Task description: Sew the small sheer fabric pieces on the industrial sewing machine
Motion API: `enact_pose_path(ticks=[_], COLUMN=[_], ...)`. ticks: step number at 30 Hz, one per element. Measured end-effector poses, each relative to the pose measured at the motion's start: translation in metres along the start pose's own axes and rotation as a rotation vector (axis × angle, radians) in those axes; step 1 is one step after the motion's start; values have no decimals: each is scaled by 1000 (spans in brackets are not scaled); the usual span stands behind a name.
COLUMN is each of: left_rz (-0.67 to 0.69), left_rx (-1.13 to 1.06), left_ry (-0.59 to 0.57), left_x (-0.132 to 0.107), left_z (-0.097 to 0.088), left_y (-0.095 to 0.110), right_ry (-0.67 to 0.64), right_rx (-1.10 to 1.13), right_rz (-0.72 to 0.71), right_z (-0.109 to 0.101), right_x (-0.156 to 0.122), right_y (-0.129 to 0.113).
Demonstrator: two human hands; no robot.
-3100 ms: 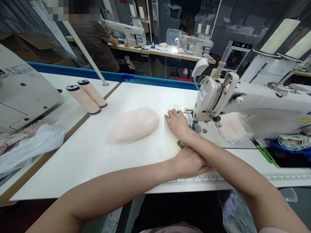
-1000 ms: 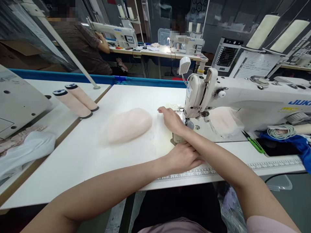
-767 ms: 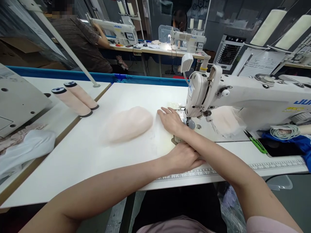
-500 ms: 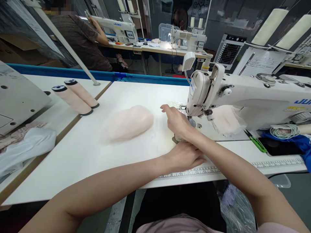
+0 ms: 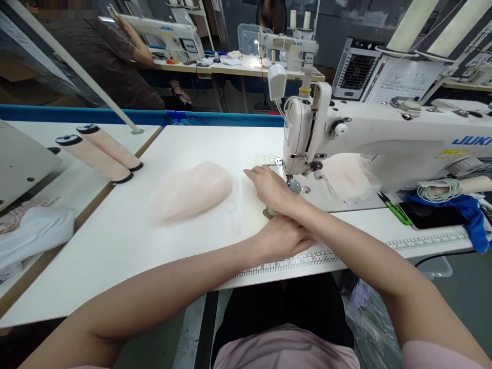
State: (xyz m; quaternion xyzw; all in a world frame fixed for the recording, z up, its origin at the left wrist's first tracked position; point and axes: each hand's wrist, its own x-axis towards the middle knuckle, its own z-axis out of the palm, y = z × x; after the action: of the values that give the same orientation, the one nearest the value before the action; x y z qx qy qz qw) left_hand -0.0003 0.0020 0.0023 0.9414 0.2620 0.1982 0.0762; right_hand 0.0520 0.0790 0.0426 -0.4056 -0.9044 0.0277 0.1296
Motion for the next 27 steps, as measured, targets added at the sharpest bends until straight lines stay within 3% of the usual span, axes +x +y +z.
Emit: enact_pose_path(ticks=[4, 8, 10, 13, 17, 21, 27], left_rz=[20, 12, -1, -11, 78, 301, 524], left_rx=[-15, -12, -10, -9, -10, -23, 67], left_ry=[12, 0, -5, -10, 8, 61, 93], left_x=[0, 1, 1, 2, 2, -2, -5], left_z=[0, 4, 5, 6, 4, 1, 0], left_y=[-2, -2, -1, 0, 4, 9, 12], right_ry=[-63, -84, -74, 35, 156, 271, 235], right_rx=[-10, 8, 103, 249, 264, 166, 120], right_rz=[-5, -102, -130, 37, 167, 357, 520], right_z=[19, 13, -1, -26, -49, -55, -49], right_x=[34, 18, -6, -53, -127, -187, -228], right_y=[1, 4, 3, 3, 16, 38, 52])
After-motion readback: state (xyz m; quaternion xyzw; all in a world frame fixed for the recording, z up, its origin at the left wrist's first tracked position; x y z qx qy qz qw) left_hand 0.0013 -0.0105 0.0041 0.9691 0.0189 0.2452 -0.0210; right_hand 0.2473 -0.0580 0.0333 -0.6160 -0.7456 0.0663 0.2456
